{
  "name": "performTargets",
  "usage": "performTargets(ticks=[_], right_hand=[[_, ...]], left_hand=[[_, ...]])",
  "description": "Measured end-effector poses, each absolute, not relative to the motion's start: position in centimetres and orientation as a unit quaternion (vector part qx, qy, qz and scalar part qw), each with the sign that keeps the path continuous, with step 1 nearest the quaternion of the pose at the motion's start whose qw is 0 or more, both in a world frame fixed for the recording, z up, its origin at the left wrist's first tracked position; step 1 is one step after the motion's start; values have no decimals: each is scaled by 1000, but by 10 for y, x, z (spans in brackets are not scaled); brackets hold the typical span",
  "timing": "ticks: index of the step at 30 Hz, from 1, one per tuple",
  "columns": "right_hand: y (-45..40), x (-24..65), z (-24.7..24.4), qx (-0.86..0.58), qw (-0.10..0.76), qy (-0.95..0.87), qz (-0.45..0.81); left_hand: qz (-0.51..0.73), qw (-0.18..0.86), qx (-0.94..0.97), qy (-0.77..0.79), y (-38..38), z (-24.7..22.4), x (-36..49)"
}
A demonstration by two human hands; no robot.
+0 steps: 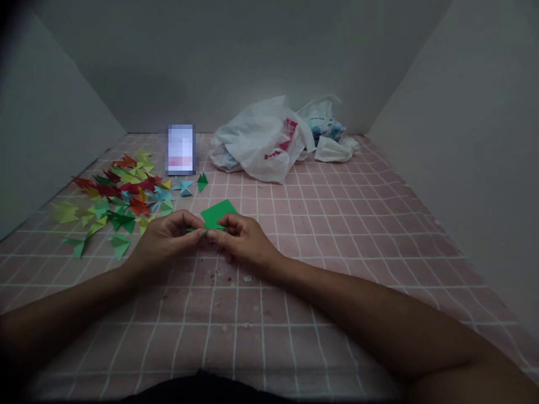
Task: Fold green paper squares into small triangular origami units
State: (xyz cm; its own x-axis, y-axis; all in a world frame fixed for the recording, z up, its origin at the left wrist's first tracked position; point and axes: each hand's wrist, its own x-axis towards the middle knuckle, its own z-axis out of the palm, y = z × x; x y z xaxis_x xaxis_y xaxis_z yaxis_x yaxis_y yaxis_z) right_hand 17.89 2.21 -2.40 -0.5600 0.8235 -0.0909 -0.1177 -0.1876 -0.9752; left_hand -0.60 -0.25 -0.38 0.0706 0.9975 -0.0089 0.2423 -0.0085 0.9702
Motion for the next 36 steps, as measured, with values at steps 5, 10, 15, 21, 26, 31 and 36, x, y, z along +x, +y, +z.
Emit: performTargets(ticks=[5,10,15,21,26,31,36], right_hand=[[21,177,-29,-330,339,-547,691],[20,177,-29,-296,377,-531,699],[21,179,-27,-338,349,-526,698],[23,179,-30,-333,358,-511,707],[22,179,-27,-333,354,-517,704],[21,178,-23,-351,374,-523,680],[23,177,-24,-366,362,-521,681]], left_hand=[[422,440,589,530,-5,-2,-4],[430,484,549,530,-3,-1,-4],[414,450,599,517,-3,-4,-7],[403,337,671,524,-1,-9,-10],[374,276,713,524,-1,-9,-11],[358,294,722,514,-1,-8,-13],[359,315,714,513,-1,-8,-13]])
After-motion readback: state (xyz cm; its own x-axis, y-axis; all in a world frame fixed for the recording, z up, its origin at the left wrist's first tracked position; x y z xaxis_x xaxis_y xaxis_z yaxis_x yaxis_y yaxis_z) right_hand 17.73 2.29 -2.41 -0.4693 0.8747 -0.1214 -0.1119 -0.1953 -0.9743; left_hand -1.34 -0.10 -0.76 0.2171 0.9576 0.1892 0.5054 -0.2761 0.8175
